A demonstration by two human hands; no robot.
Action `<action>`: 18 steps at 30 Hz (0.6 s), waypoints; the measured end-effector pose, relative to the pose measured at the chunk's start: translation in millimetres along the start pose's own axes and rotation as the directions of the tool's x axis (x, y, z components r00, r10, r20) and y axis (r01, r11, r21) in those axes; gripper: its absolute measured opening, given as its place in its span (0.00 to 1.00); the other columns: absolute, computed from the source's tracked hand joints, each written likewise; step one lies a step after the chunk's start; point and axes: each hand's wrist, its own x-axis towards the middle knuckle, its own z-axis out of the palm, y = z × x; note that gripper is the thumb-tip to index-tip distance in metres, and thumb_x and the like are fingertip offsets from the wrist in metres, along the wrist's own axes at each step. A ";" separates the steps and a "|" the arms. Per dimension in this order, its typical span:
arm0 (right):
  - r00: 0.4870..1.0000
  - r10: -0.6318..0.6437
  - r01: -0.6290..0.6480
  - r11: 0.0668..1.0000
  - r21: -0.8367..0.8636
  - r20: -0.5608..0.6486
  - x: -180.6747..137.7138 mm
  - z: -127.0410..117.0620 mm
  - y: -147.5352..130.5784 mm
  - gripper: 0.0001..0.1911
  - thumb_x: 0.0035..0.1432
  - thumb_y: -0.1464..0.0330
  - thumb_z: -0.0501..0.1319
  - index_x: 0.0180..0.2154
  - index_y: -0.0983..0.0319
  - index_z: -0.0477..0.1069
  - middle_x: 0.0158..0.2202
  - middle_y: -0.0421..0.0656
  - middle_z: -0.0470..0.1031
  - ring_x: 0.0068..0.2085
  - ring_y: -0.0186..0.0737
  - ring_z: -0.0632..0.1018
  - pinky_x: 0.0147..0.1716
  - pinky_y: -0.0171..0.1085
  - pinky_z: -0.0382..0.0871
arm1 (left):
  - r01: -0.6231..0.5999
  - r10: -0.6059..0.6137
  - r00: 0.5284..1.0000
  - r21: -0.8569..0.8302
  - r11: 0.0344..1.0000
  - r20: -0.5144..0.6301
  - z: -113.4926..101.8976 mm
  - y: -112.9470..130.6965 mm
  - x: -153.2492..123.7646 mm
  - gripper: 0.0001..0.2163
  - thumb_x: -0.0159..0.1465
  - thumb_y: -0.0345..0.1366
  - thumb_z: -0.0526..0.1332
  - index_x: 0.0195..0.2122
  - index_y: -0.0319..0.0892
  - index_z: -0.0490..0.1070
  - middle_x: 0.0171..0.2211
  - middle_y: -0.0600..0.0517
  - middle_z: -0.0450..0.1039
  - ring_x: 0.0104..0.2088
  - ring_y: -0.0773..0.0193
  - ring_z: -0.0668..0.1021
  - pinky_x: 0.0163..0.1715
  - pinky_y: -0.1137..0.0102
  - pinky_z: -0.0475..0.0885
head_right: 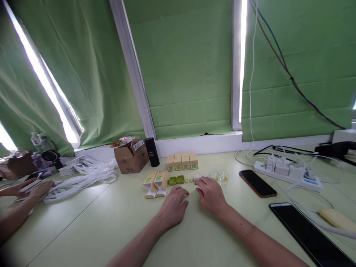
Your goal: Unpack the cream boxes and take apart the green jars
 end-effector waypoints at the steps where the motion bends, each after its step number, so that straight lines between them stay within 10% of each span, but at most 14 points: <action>1: 1.000 0.019 -0.019 1.000 -0.025 0.006 7.7 -3.7 4.0 0.12 0.67 0.73 0.56 0.46 0.59 0.77 0.45 0.47 0.79 0.44 0.47 0.77 0.45 0.43 0.68 | -0.016 0.016 0.999 0.011 1.000 0.028 0.4 0.8 0.1 0.12 0.63 0.30 0.61 0.48 0.42 0.76 0.49 0.45 0.79 0.55 0.50 0.74 0.58 0.57 0.70; 18: 0.934 0.282 -0.199 0.919 -0.340 0.217 120.8 29.2 53.1 0.35 0.64 0.71 0.62 0.70 0.59 0.59 0.62 0.60 0.67 0.63 0.62 0.64 0.54 0.50 0.64 | -0.006 0.002 0.998 0.047 0.999 0.067 -0.6 -0.1 2.6 0.10 0.63 0.31 0.63 0.45 0.43 0.79 0.53 0.44 0.79 0.56 0.49 0.76 0.58 0.56 0.71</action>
